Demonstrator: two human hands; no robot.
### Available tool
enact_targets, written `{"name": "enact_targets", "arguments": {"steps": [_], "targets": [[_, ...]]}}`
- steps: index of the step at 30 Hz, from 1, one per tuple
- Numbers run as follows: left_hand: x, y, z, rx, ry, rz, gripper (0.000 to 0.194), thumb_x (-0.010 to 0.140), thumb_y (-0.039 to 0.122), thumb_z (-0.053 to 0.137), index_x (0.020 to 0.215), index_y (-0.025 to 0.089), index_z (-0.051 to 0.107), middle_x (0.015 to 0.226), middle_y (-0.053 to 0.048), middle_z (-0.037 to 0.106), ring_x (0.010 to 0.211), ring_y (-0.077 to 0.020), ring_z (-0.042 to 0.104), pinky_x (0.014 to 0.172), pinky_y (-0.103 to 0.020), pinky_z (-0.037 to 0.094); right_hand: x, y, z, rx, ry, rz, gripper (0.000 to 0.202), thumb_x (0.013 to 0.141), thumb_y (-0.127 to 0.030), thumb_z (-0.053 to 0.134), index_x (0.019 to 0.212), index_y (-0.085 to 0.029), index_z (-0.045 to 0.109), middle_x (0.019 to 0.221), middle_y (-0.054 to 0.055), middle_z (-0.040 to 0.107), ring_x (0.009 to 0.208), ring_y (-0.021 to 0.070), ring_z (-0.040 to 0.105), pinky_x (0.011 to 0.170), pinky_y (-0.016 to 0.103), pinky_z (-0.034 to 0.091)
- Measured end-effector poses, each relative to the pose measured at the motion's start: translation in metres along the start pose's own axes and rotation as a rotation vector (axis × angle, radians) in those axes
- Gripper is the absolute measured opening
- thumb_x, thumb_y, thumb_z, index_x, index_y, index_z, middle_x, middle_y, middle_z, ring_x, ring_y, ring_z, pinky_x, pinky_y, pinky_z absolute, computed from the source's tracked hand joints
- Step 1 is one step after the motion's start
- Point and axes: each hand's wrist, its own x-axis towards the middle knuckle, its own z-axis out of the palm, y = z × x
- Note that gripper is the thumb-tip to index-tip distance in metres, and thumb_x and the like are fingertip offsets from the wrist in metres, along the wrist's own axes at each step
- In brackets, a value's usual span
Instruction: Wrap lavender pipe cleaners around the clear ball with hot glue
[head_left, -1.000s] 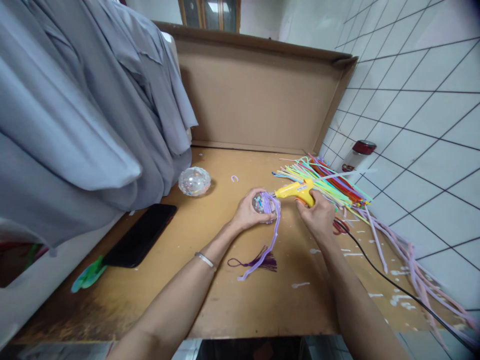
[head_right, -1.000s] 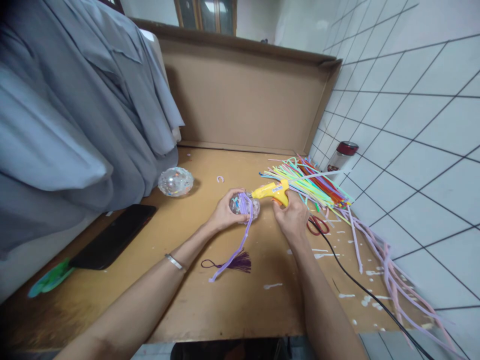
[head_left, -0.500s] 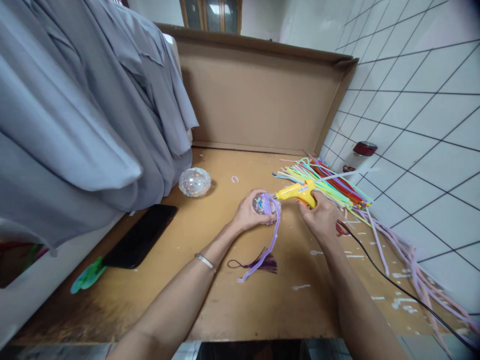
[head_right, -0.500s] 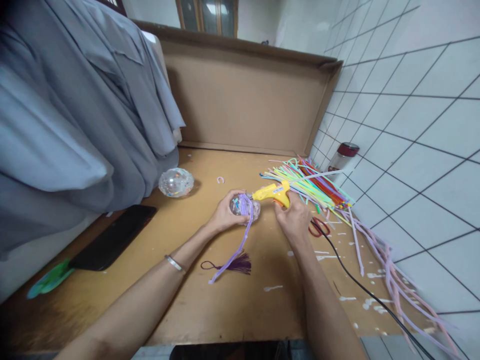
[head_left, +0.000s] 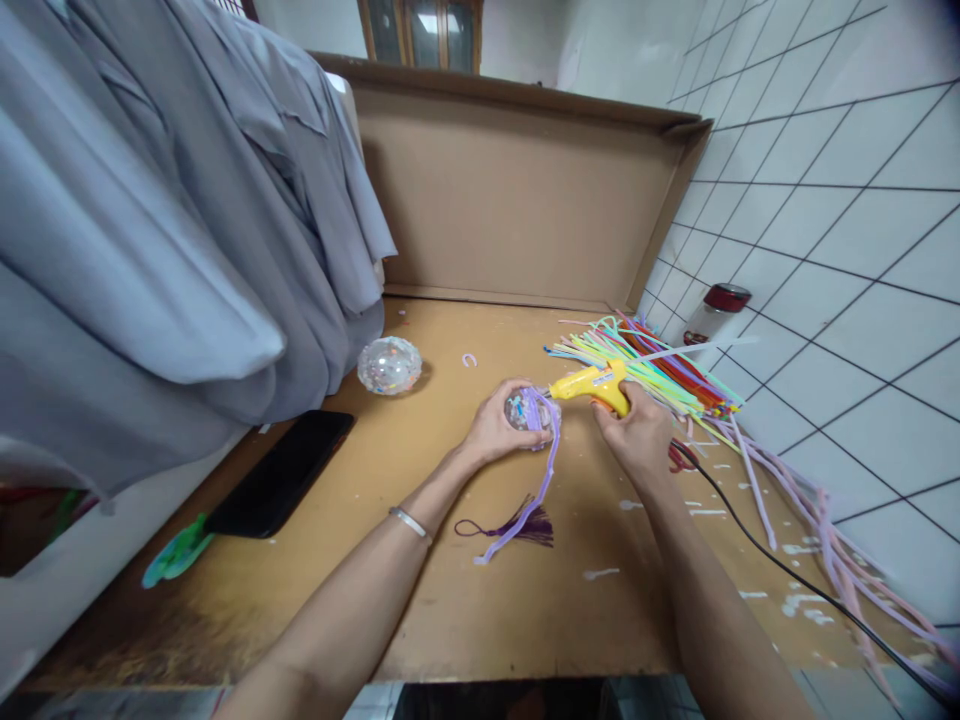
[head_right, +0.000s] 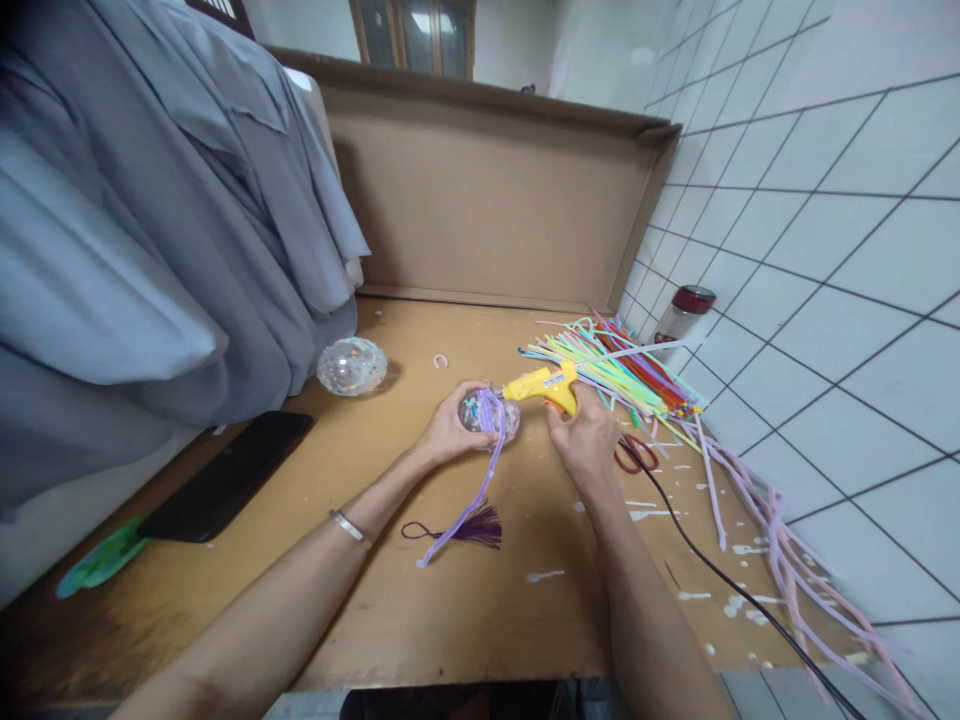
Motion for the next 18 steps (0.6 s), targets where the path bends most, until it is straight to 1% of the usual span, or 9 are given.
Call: {"name": "enact_targets", "arguments": {"steps": [7,18], "targets": [[-0.0001,-0.0019,0.0004,-0.002,-0.008,-0.001,0.073,0.047,0.027,0.085,0.114,0.020,0.055,0.122,-0.007,0.060,0.113,-0.0254,0.058,0.103,-0.039,0.042,0.0004,0.0018,0.0006,0.016,0.053,-0.039,0.036,0.076,-0.046,0.049,0.091,-0.017,0.064,0.073,0.008,0.066,0.065,0.0227,0.056,0.061,0.030,0.037],[0.0001,0.0008,0.0006,-0.006,-0.017,0.002,0.070,0.049,0.026,0.084,0.112,0.019,0.056,0.119,-0.008,0.061,0.111,-0.0250,0.059,0.101,-0.038,0.044,0.0004,-0.0008,-0.0053,-0.030,0.060,-0.093,0.030,0.079,-0.043,0.049,0.086,-0.017,0.063,0.071,0.007,0.064,0.064,0.0210,0.055,0.058,0.028,0.033]]}}
